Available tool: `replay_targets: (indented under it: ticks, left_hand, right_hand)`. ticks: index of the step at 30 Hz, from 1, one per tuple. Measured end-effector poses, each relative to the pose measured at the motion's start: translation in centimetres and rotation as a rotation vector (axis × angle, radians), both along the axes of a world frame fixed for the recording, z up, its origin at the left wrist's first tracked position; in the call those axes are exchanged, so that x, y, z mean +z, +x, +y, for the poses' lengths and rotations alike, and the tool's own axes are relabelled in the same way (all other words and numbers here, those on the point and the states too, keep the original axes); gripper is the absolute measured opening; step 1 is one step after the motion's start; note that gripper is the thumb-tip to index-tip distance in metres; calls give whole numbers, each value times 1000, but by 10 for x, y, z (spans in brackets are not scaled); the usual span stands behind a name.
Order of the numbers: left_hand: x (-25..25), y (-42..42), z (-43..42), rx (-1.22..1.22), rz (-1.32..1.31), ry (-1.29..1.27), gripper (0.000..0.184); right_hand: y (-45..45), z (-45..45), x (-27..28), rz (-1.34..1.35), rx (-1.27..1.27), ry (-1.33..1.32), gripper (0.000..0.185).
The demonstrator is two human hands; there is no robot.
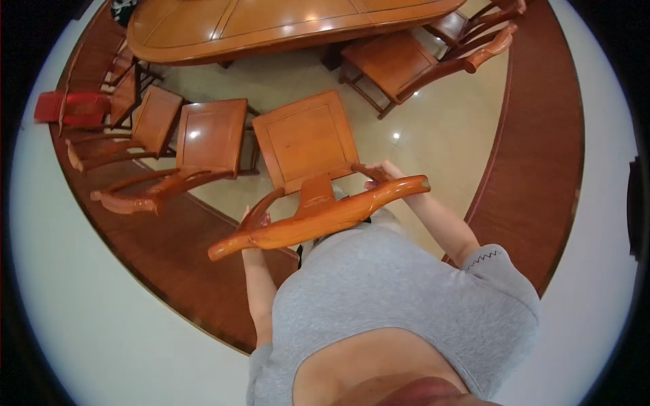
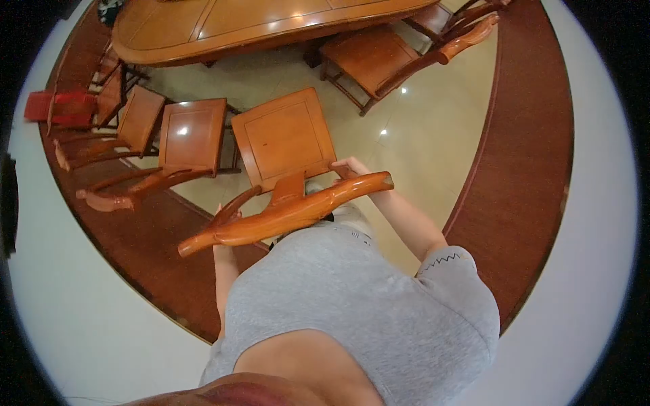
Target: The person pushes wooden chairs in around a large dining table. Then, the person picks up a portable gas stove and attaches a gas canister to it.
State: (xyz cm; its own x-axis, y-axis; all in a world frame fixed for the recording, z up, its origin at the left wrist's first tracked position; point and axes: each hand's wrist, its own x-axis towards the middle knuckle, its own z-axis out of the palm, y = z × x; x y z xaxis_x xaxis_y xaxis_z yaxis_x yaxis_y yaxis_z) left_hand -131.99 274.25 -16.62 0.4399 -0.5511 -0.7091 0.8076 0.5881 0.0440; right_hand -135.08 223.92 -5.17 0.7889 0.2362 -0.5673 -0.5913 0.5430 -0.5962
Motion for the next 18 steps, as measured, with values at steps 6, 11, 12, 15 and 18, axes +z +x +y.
replay_targets:
  ticks: [6, 11, 12, 15, 18]
  left_hand:
    - [51, 8, -9, -156, 31, 116, 30]
    - [40, 9, 14, -106, 32, 95, 18]
    - [14, 19, 22, -143, -32, 57, 16]
    - [25, 45, 25, -264, -329, -36, 14]
    - [-50, 74, 46, -233, -418, 238, 17]
  right_hand:
    - [0, 22, -34, -131, 87, -171, 29]
    - [4, 0, -141, 95, 175, 11, 25]
    - [4, 4, -148, 124, 183, 156, 25]
    - [-5, 30, -76, -225, 55, -68, 34]
    - [4, 26, -85, -27, 146, -236, 41]
